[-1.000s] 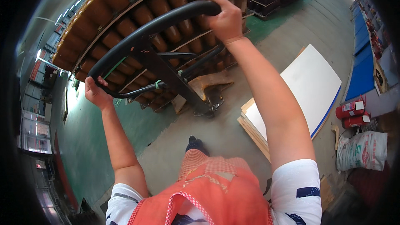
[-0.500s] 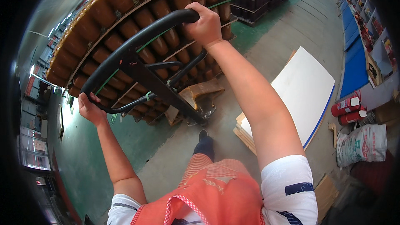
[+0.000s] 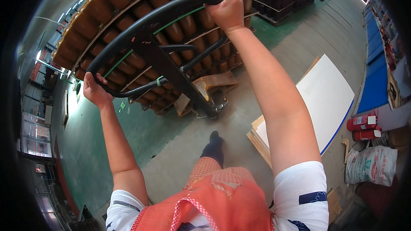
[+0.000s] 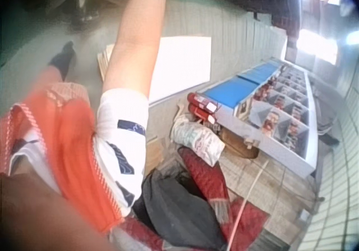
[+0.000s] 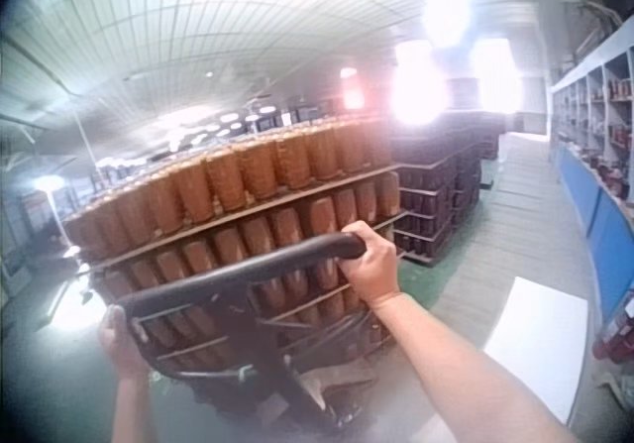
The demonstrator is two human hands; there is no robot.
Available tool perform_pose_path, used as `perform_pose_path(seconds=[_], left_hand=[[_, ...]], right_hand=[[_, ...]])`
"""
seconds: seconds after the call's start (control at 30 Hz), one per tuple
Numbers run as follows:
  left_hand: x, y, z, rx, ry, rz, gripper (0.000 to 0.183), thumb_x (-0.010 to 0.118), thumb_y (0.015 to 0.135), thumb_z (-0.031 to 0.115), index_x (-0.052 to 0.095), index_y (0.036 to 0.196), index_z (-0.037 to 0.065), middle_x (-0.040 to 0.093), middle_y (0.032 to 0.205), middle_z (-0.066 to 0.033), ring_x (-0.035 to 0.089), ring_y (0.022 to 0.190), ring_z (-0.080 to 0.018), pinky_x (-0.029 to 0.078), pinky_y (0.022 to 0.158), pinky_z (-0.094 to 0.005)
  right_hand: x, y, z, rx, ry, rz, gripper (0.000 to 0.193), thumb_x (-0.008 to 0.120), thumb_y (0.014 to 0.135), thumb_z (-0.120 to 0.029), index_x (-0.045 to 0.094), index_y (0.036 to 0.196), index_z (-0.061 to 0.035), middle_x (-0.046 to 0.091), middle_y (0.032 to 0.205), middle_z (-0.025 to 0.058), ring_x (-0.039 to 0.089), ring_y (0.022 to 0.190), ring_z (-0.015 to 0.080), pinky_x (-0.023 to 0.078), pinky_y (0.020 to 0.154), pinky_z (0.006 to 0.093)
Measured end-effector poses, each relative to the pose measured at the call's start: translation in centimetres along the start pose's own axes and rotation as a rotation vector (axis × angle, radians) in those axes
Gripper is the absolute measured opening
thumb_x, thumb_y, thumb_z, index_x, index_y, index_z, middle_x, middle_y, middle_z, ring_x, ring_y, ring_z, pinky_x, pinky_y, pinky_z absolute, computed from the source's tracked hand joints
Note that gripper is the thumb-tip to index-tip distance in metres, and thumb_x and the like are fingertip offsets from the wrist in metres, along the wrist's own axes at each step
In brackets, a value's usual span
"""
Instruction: The person places amber-colored jars onto a conveyor belt and then moves them to a pallet rack. They also transport a loaded pallet rack using a pallet jack and return to the conveyor to continue placing jars.
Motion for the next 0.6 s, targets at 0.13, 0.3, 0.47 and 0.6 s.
perform_pose_path(seconds=[0.13,0.3,0.47,0.6], left_hand=[[-0.4,-0.3,0.3,0.002,0.018,0.008,0.037,0.069,0.094,0.035,0.062,0.092,-0.001,0.054,0.065,-0.0031,0.048,0.054,-0.0102,0.038,0.05,-0.0227],[-0.5,-0.4,0.2,-0.022,0.019,0.009,0.036,0.069,0.094,0.034,0.063,0.091,-0.001,0.054,0.065,-0.0031,0.048,0.054,-0.0101,0.038,0.051,-0.0227],[-0.6,-0.7,0.0,-0.041,0.022,0.014,0.035,0.069,0.094,0.033,0.063,0.09,-0.001,0.054,0.065,-0.0028,0.048,0.053,-0.0101,0.038,0.051,-0.0226],[-1.1,-0.2,0.2,-0.014,0.011,0.011,0.034,0.069,0.094,0.032,0.063,0.091,-0.001,0.054,0.065,-0.0027,0.049,0.054,-0.0098,0.038,0.051,-0.0227]], right_hand=[[0.7,-0.2,0.2,0.024,0.025,-0.001,0.028,0.079,0.07,-0.015,0.068,0.096,-0.015,0.069,0.082,0.0121,0.069,0.079,0.0329,0.054,0.069,0.0357],[1.1,-0.2,0.7,0.045,0.051,-0.008,0.028,0.08,0.07,-0.016,0.068,0.095,-0.0154,0.069,0.081,0.0118,0.069,0.079,0.0327,0.054,0.069,0.0352],[1.1,0.2,-0.1,0.035,0.083,-0.012,0.017,0.073,0.075,-0.012,0.065,0.09,-0.009,0.065,0.074,0.0155,0.068,0.07,0.0287,0.052,0.064,0.0344],[1.6,0.8,-1.1,0.008,0.108,-0.007,0.017,0.074,0.074,-0.007,0.065,0.089,-0.0063,0.064,0.07,0.0161,0.067,0.066,0.0249,0.051,0.062,0.0332]])
Point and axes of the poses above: each hand's wrist, its own y-axis towards the middle knuckle, its own x-axis out of the palm, z = x × y, the point moved 4 cm from there along y, towards the middle knuckle
